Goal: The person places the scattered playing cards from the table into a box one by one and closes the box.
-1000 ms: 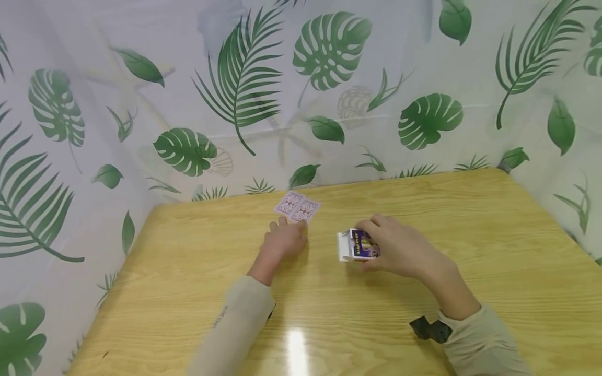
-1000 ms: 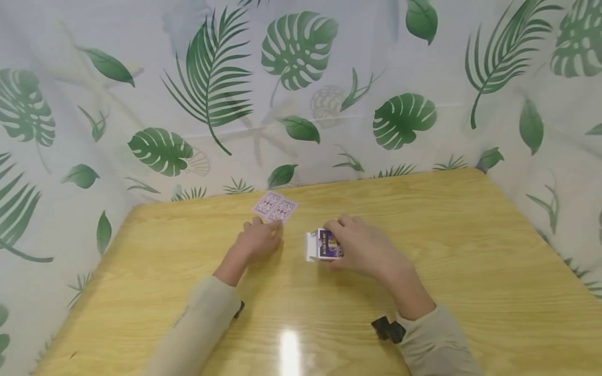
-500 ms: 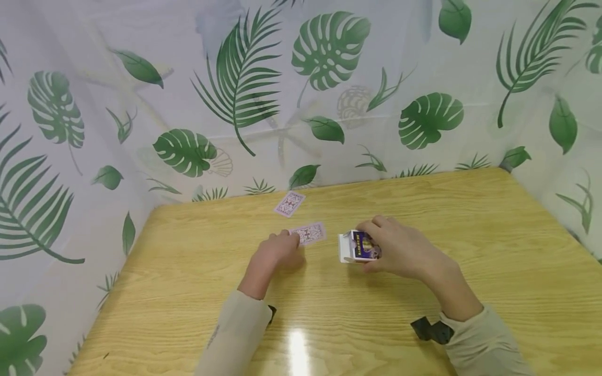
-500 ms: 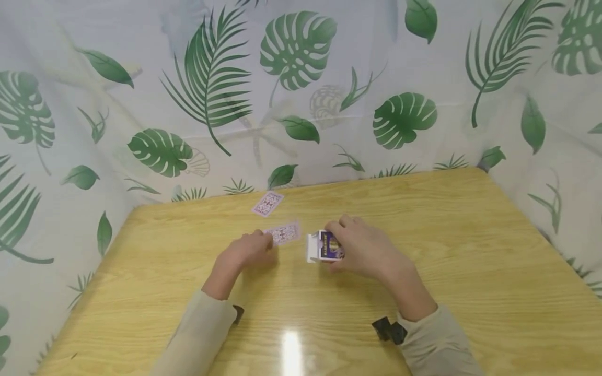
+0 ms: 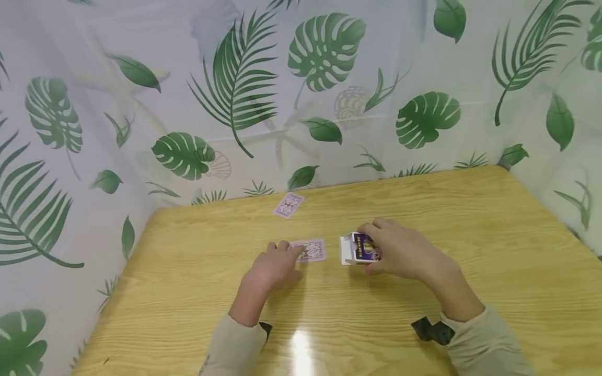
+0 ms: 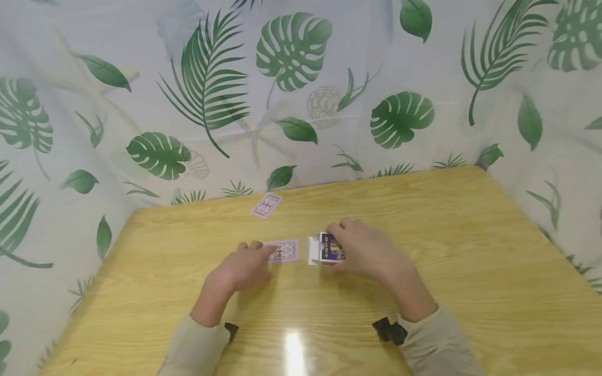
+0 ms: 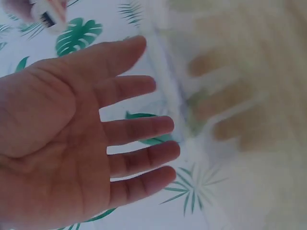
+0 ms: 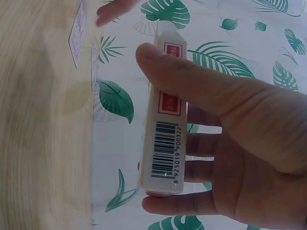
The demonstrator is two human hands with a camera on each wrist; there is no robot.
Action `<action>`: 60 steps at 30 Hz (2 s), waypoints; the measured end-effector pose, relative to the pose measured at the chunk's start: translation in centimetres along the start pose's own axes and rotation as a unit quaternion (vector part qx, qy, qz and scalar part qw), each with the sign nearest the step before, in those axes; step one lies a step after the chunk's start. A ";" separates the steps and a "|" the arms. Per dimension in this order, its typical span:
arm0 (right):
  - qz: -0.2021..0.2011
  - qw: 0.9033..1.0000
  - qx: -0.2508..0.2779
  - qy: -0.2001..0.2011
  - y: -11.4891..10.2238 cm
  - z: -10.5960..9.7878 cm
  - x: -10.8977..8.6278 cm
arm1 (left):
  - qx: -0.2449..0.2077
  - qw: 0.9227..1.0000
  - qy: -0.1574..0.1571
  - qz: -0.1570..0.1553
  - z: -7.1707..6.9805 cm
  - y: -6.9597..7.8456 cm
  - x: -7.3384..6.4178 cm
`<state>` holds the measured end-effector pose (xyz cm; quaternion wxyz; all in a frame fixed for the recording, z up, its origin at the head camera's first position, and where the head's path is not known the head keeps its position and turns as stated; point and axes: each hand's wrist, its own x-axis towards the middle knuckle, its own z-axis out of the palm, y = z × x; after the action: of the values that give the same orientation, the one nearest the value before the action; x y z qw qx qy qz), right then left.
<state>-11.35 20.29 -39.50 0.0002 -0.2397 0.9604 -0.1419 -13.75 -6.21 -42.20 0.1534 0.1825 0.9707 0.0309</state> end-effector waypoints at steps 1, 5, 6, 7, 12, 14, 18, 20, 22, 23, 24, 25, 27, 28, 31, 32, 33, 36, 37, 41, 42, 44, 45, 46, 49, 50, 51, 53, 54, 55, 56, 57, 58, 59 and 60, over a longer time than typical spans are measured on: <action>0.000 1.000 0.001 -0.001 0.0 0.0 0.0 | 0.005 1.000 0.001 0.003 0.3 -0.1 0.2; 0.002 1.000 -0.001 -0.002 -0.1 -0.1 -0.3 | 0.029 1.000 0.002 0.003 1.1 -0.2 0.7; 0.002 1.000 -0.003 -0.001 -0.1 -0.1 -0.3 | 0.028 1.000 0.003 0.002 1.2 -0.2 0.8; 0.002 1.000 -0.006 -0.001 -0.1 -0.1 -0.4 | 0.030 1.000 0.005 0.003 1.2 -0.1 0.8; 0.001 1.000 -0.011 0.000 -0.1 -0.1 -0.5 | 0.030 0.999 0.021 0.014 1.3 -0.1 0.8; 0.001 1.000 -0.010 0.000 -0.1 -0.1 -0.5 | 0.022 0.999 0.030 0.023 1.2 -0.2 0.8; 0.003 1.000 -0.010 0.003 -0.1 -0.1 -0.5 | -0.031 0.999 0.022 0.035 1.0 -0.8 0.8; 0.002 1.000 -0.012 0.003 -0.1 -0.1 -0.5 | -0.066 0.997 0.005 0.033 0.9 -1.2 0.7; 0.002 1.000 -0.013 0.002 -0.1 -0.1 -0.5 | -0.094 0.995 -0.013 0.028 0.9 -1.5 0.5; 0.002 1.000 -0.013 0.001 -0.1 0.0 -0.5 | -0.102 0.994 -0.021 0.027 0.8 -1.6 0.5; 0.003 1.000 -0.013 0.000 -0.1 0.0 -0.5 | -0.107 0.994 -0.026 0.028 0.8 -1.7 0.5; 0.003 1.000 -0.013 -0.001 -0.1 0.0 -0.5 | -0.109 0.993 -0.030 0.029 0.8 -1.8 0.5; 0.005 1.000 -0.012 -0.002 -0.1 0.0 -0.4 | -0.105 0.993 -0.034 0.034 0.7 -1.9 0.5; 0.006 1.000 -0.011 -0.002 -0.1 0.0 -0.4 | -0.104 0.993 -0.035 0.035 0.7 -1.9 0.6; 0.008 1.000 -0.012 -0.004 -0.1 0.1 -0.3 | -0.107 0.993 -0.037 0.040 0.7 -2.0 0.6; 0.008 1.000 -0.012 -0.005 -0.1 0.1 -0.3 | -0.112 0.992 -0.037 0.041 0.7 -2.0 0.6; 0.008 1.000 -0.010 -0.006 -0.1 0.1 -0.2 | -0.119 0.991 -0.039 0.042 0.7 -2.1 0.6; 0.005 1.000 -0.005 -0.011 -0.1 0.3 0.0 | -0.145 0.987 -0.047 0.040 0.9 -2.3 0.6; 0.005 1.000 -0.003 -0.013 -0.1 0.3 0.1 | -0.154 0.986 -0.049 0.038 1.0 -2.3 0.6; 0.004 1.000 -0.001 -0.016 -0.2 0.5 0.3 | -0.156 0.985 -0.055 0.039 1.2 -2.4 0.5; 0.006 1.000 -0.001 -0.016 -0.2 0.5 0.3 | -0.152 0.986 -0.054 0.040 1.2 -2.4 0.6; 0.007 1.000 -0.002 -0.015 -0.2 0.4 0.2 | -0.144 0.987 -0.047 0.048 1.0 -2.4 0.7; 0.009 1.000 -0.003 -0.015 -0.2 0.4 0.2 | -0.142 0.988 -0.041 0.053 1.0 -2.5 0.8; 0.009 1.000 -0.001 -0.015 -0.2 0.4 0.2 | -0.143 0.987 -0.036 0.058 0.9 -2.5 0.9; 0.010 1.000 0.002 -0.015 -0.2 0.3 0.1 | -0.153 0.985 -0.019 0.082 0.8 -3.0 1.2; 0.010 1.000 0.002 -0.015 -0.2 0.3 0.1 | -0.158 0.983 -0.015 0.092 0.9 -3.1 1.3; 0.011 1.000 0.002 -0.016 -0.2 0.3 0.1 | -0.160 0.982 -0.011 0.104 0.9 -3.3 1.4; 0.011 1.000 0.004 -0.015 -0.1 0.2 0.0 | -0.183 0.975 -0.001 0.125 0.8 -3.5 1.5; 0.010 1.000 0.003 -0.014 -0.1 0.2 0.0 | -0.204 0.969 0.006 0.136 0.6 -3.5 1.5; 0.011 1.000 0.002 -0.012 -0.1 0.2 -0.1 | -0.229 0.962 0.015 0.145 0.4 -3.5 1.4; 0.010 1.000 0.001 -0.010 -0.1 0.2 -0.1 | -0.258 0.953 0.025 0.155 0.2 -3.4 1.3; 0.010 1.000 0.001 -0.008 -0.1 0.2 -0.1 | -0.292 0.942 0.033 0.165 -0.1 -3.3 1.2; 0.009 1.000 0.000 -0.007 -0.1 0.2 -0.1 | -0.328 0.928 0.041 0.173 -0.4 -3.2 1.1; 0.007 1.000 -0.001 -0.005 -0.1 0.1 -0.1 | -0.360 0.914 0.049 0.180 -0.7 -3.1 0.9; 0.007 1.000 -0.001 -0.005 -0.1 0.1 -0.2 | -0.387 0.901 0.057 0.187 -0.9 -2.9 0.8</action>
<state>-11.15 20.24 -39.56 0.0053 -0.2336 0.9623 -0.1395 -15.72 -8.63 -41.92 0.1475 0.2851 0.8371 0.4430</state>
